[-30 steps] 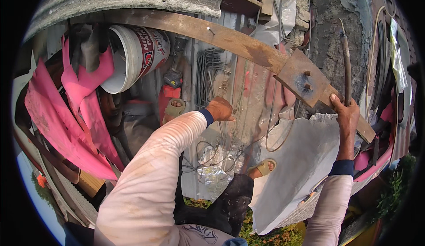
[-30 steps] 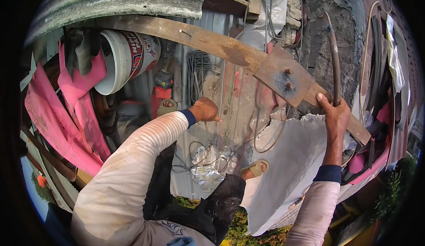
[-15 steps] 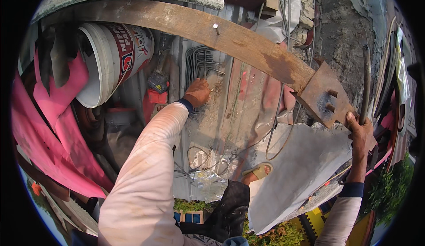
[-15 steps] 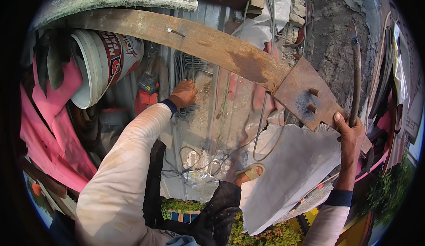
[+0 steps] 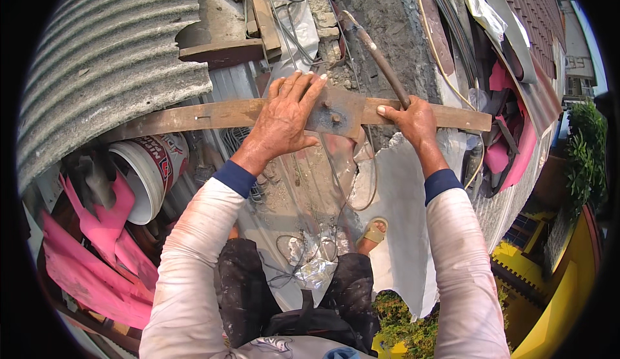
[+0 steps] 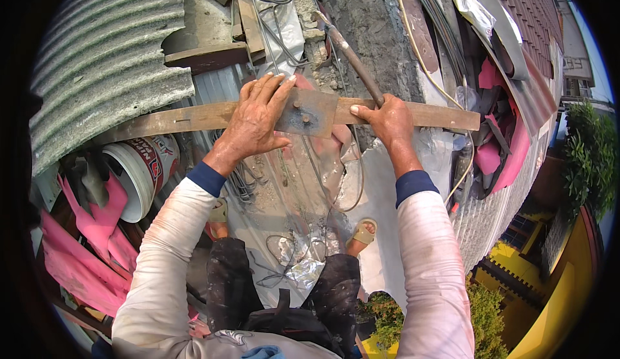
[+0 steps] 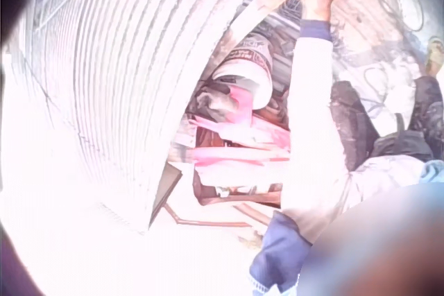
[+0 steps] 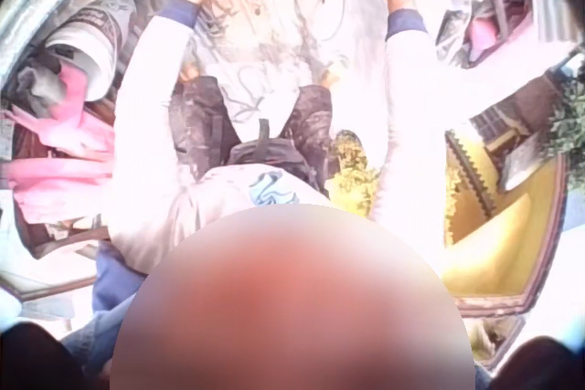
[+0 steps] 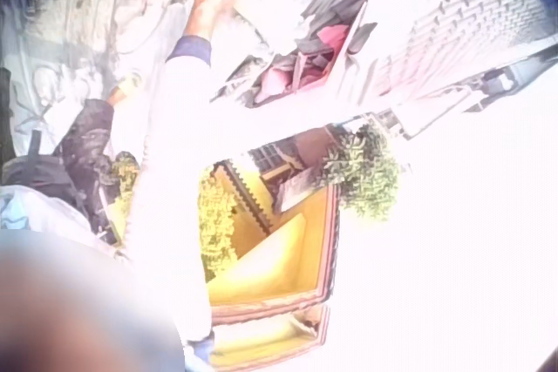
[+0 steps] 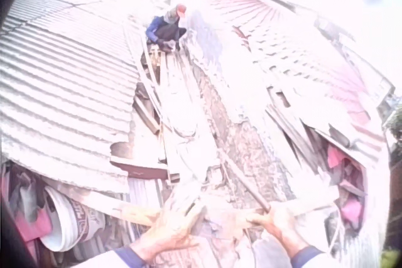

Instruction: The person repeatedly bends thin metal rods using a hammer and a wooden plank as a makeshift bending jig. They position each rod on the plank, strike it with the hammer to create a bend, then remove and replace it with another rod. The process is repeated multiple times throughout the clip.

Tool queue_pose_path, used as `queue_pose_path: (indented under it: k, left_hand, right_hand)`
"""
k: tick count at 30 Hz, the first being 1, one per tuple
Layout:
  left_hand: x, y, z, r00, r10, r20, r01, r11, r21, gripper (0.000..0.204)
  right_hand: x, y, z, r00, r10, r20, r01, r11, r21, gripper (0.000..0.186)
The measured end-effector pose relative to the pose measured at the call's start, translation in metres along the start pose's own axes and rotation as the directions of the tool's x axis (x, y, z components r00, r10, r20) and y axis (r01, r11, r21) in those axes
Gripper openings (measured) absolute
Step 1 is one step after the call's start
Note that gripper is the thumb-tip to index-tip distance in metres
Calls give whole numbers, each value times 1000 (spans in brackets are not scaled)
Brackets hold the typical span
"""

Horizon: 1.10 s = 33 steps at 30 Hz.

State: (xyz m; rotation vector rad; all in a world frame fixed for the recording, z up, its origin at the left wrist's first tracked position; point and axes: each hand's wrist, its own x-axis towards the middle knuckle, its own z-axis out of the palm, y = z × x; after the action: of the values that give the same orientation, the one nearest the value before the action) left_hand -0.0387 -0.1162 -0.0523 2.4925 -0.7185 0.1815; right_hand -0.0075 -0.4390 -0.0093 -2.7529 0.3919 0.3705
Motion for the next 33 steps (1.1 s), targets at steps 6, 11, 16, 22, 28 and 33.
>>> queue_pose_path:
  k: [6, 11, 16, 22, 28, 33]
  left_hand:
    - [29, -23, 2, 938, -24, 345, 66, 992, -112, 118]
    - [30, -23, 1, 922, -40, 385, 79, 993, -85, 117]
    - [33, -22, 2, 918, -42, 395, 92, 990, -107, 115]
    - [32, -22, 4, 928, -38, 371, 71, 995, -75, 116]
    - [28, -22, 16, 946, -27, 322, 37, 999, -25, 118]
    - [31, -21, 17, 942, -2, 336, -5, 1000, 19, 117]
  right_hand:
    - [-6, -4, -2, 999, 29, -17, -29, 1000, 6, 67]
    - [-8, -1, 0, 999, 25, -31, -24, 999, 29, 70]
    - [-13, -5, -3, 996, 83, -22, -83, 996, 30, 69]
    - [-12, -13, -9, 984, 172, 39, -174, 982, 78, 62]
    - [-19, -6, -6, 997, 82, -15, -77, 979, 190, 59]
    - [-21, 4, -1, 998, 4, -57, 11, 968, 252, 47]
